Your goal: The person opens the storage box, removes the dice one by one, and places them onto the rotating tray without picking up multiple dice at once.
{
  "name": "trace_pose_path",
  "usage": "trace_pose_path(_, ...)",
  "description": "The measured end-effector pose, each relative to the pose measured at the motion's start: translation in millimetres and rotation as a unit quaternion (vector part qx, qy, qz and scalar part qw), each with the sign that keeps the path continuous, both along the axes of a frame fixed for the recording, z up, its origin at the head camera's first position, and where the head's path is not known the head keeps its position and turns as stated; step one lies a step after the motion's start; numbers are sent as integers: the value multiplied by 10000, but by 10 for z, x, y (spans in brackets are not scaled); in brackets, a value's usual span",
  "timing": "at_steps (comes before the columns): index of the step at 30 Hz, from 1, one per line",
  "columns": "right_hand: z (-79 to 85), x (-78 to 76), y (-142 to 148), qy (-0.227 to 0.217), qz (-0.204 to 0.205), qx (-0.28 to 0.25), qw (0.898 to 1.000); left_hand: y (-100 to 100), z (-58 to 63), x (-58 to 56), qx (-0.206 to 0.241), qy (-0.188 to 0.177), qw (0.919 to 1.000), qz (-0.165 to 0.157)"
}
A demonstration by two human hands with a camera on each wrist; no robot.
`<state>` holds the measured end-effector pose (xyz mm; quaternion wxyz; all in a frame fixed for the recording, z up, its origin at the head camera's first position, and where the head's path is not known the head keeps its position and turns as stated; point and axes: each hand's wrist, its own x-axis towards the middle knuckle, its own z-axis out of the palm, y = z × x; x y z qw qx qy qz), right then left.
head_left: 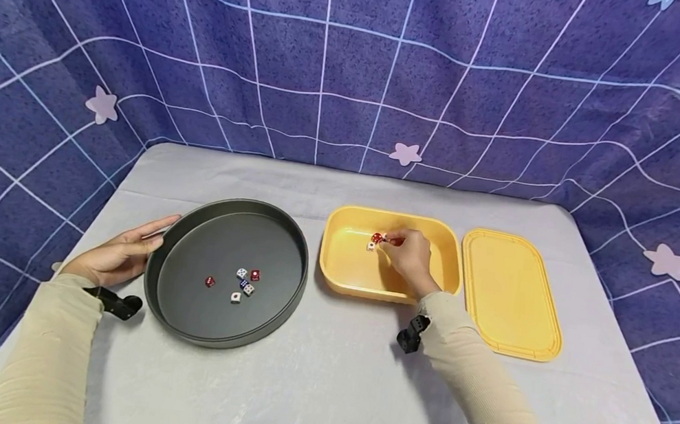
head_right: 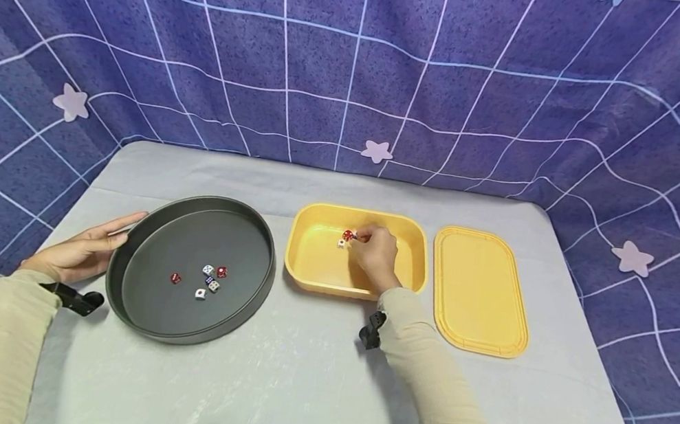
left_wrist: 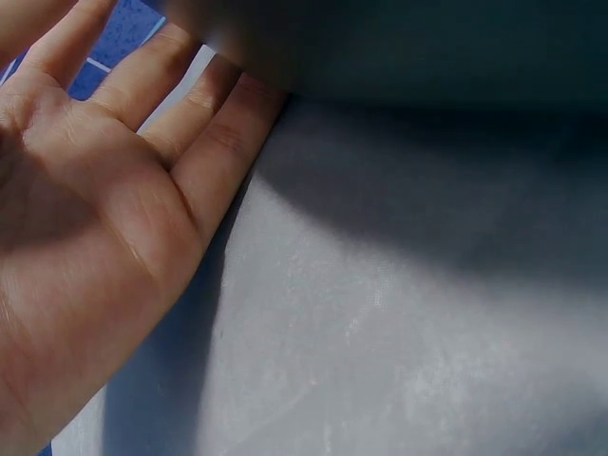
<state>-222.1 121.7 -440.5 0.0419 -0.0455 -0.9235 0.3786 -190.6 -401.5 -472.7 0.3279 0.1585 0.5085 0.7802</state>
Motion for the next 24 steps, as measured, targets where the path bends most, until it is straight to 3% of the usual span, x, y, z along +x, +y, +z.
trace_pose_path(8,-55,-16,-4,-385,-270,230,9986,1,-3,-1,-70,-14,10000,53)
trace_pose_path(24,-106,-38,-29,-320,-285,593,9973,1,-4,-1,43,-66,10000,20)
